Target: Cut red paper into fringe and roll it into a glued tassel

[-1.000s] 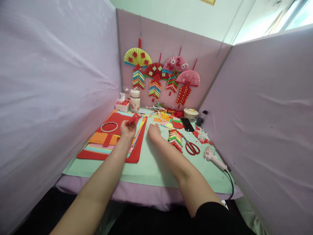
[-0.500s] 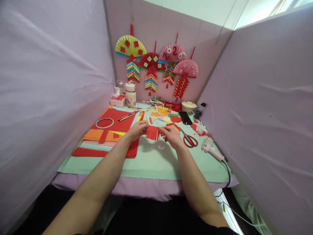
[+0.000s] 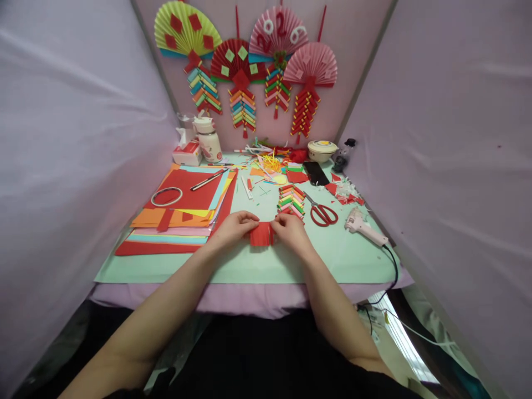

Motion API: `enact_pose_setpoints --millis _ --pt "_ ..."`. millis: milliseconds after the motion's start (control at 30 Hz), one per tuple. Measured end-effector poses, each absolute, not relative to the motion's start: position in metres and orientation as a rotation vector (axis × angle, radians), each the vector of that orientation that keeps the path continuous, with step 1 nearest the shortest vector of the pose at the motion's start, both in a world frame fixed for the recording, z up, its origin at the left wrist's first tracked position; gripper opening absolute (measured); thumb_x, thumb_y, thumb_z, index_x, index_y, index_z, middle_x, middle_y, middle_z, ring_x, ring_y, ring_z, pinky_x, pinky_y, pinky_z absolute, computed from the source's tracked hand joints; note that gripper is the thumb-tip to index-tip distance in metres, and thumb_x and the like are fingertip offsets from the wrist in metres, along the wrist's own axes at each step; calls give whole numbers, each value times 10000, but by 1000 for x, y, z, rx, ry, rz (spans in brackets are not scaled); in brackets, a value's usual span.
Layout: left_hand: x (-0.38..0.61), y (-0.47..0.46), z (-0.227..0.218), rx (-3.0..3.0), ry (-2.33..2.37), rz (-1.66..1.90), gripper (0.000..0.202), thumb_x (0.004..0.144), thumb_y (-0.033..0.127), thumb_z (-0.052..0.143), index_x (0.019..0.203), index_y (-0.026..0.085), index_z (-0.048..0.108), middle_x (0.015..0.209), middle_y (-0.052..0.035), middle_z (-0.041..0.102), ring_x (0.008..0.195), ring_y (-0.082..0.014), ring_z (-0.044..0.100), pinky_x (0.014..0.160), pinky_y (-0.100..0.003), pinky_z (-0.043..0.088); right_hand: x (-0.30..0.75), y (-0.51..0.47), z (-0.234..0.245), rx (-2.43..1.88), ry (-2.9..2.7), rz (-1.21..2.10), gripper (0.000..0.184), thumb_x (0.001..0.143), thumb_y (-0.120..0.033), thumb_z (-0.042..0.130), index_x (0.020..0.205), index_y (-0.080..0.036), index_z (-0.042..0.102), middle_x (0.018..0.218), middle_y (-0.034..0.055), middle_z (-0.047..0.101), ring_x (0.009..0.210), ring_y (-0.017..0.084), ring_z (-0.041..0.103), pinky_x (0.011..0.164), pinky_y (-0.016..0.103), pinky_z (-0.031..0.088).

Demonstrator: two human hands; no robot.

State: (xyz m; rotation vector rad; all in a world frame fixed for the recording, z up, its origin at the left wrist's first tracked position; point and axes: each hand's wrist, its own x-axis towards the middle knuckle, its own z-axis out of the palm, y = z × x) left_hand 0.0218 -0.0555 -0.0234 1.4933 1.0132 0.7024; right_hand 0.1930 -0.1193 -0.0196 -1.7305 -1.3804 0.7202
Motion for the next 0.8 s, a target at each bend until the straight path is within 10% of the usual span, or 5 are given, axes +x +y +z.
enact_pose_setpoints --millis 267,433,800 --pt "27 -86 -32 2634 889 526 427 912 305 442 1295 129 509 1430 -135 443 1350 -238 362 1118 -394 274 192 -120 -34 -2038 -1611 228 153 793 -245 490 677 -195 578 688 38 638 668 177 557 599 273 336" --pt "28 -106 -39 2805 764 202 890 808 678 444 1454 88 280 1523 -180 251 1423 -290 184 1155 -434 133 204 -125 -39 -2012 -1531 255 107 797 -273 528 771 -192 592 753 40 649 686 179 572 620 276 378" --pt "29 -107 -41 2867 802 206 995 781 764 345 1475 63 215 1545 -175 184 1436 -290 119 1160 -411 76 218 -156 -54 -1714 -1555 198 95 840 -248 518 813 -190 589 795 28 614 728 167 564 693 285 422"
